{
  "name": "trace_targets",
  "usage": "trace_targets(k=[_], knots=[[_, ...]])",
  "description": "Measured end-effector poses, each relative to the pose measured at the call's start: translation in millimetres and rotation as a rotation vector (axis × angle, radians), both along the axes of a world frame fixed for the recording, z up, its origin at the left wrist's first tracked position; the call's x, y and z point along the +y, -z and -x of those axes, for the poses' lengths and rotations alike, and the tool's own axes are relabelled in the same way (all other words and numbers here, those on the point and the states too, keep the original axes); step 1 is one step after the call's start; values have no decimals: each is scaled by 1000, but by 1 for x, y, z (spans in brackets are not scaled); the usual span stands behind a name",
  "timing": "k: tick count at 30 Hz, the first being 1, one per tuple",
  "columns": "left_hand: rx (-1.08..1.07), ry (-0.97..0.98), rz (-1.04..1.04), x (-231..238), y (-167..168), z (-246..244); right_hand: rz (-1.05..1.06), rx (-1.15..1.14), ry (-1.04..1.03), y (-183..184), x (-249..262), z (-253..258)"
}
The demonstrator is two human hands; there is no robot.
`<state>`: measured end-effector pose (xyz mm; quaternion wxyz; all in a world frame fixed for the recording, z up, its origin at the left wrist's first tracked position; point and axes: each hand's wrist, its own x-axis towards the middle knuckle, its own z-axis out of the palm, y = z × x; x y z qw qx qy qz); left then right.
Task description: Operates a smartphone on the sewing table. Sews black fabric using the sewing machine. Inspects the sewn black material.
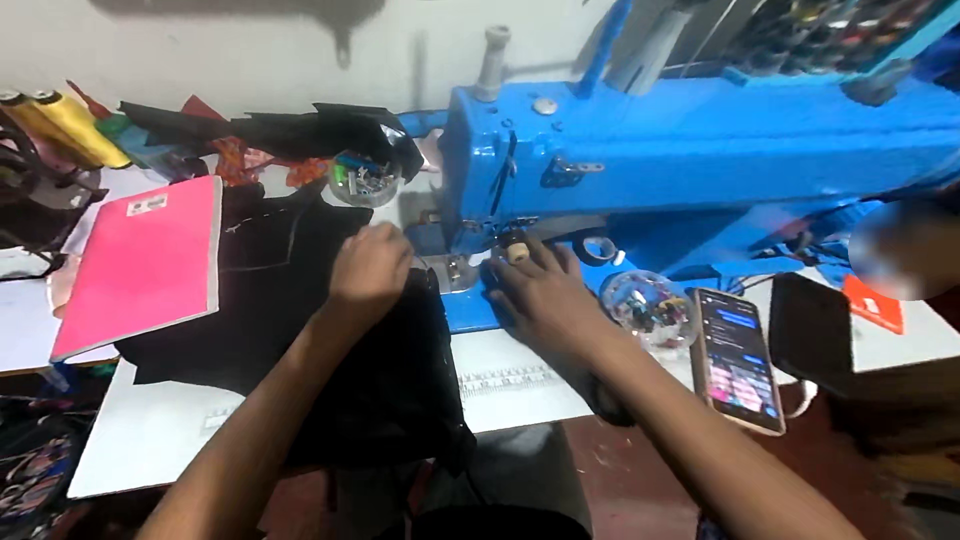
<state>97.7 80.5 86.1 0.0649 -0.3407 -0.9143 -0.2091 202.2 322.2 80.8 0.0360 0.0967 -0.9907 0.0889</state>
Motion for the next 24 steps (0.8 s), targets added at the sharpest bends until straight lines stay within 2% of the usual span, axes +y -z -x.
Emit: trace_targets(k=[3, 8, 16, 24], knots=[[76, 188, 15, -25, 29, -28, 119, 44, -190, 17, -21, -28], [43, 254, -50, -20, 57, -60, 85, 90, -370, 30, -33, -36], [20, 242, -36, -7, 61, -65, 66, 149, -358, 31, -12, -37], [11, 202, -20, -4, 58, -66, -13, 129, -368, 32, -9, -12]])
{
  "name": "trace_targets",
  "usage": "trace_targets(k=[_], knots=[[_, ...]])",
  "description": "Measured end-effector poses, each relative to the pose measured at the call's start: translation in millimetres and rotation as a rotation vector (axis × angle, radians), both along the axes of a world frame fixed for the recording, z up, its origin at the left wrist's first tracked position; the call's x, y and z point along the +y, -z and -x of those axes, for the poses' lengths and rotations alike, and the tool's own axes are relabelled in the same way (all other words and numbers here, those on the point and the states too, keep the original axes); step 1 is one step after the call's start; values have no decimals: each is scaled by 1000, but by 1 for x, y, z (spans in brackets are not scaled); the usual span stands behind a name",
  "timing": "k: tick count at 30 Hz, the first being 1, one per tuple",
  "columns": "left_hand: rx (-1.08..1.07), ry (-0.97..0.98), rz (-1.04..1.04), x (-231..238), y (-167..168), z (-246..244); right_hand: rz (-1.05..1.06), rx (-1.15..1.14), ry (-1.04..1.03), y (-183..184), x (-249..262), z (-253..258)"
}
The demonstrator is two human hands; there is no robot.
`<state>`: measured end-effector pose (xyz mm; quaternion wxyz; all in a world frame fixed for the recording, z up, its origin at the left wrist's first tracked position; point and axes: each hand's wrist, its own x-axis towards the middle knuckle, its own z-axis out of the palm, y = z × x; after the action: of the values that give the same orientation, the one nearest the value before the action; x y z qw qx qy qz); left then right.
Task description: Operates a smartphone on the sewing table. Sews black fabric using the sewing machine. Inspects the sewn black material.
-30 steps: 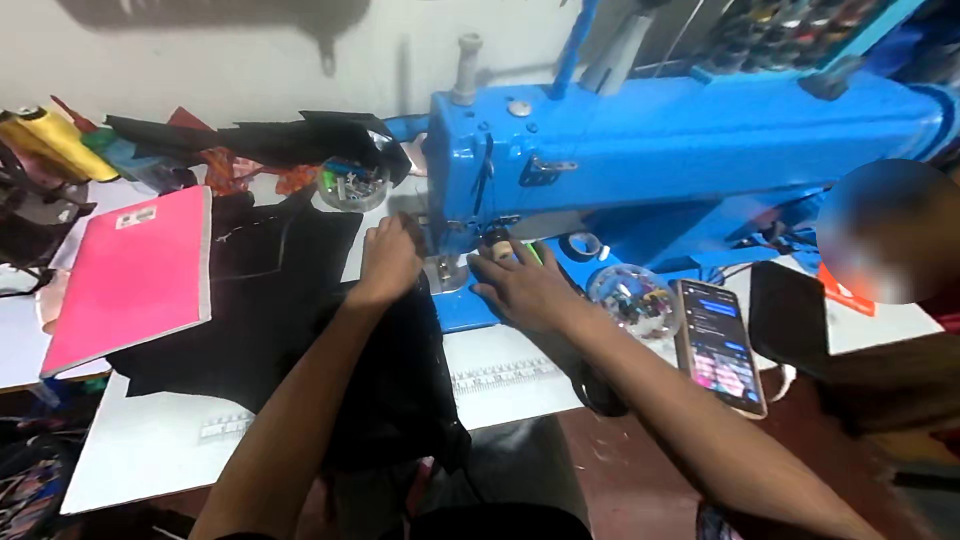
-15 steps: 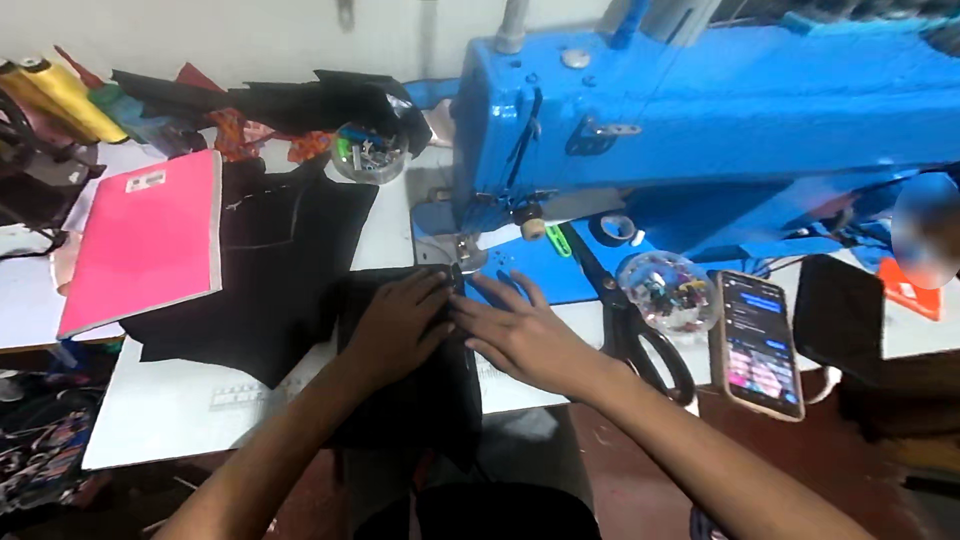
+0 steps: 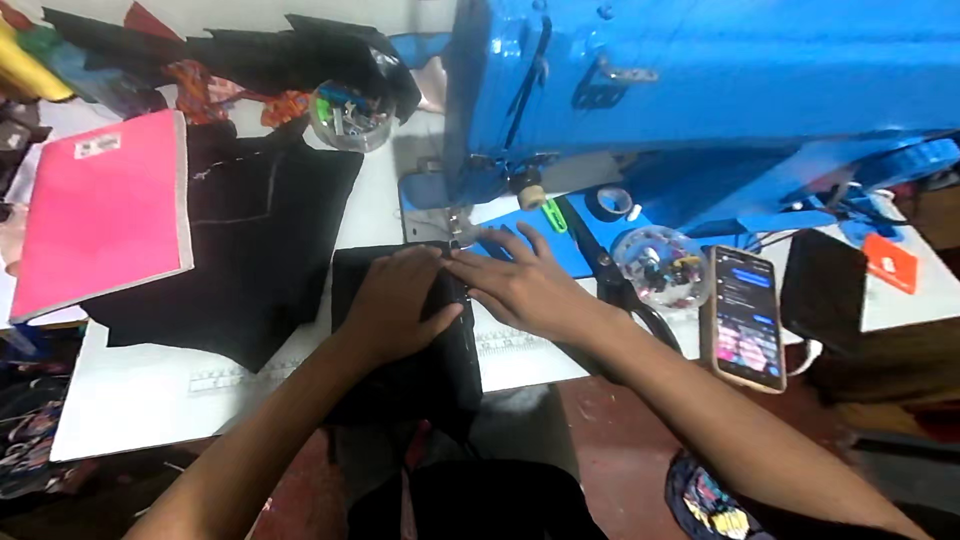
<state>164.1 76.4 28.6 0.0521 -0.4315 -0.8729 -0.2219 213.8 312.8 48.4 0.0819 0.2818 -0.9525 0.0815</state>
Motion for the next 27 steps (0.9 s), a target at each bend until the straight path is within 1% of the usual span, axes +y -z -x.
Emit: trace_targets(k=[2, 5, 10, 16, 23, 27], knots=[[-9, -26, 16, 2, -3, -1, -3, -7, 3, 0, 1, 3], [20, -11, 55, 4, -5, 0, -5, -7, 6, -3, 3, 5], [81, 4, 31, 10, 0, 1, -13, 5, -16, -9, 8, 8], [67, -10, 46, 16, -3, 3, 36, 2, -22, -8, 12, 19], [52, -28, 61, 16, -5, 4, -24, 26, 1, -9, 11, 24], [102, -21, 33, 17, -3, 10, -46, 12, 10, -10, 14, 29]])
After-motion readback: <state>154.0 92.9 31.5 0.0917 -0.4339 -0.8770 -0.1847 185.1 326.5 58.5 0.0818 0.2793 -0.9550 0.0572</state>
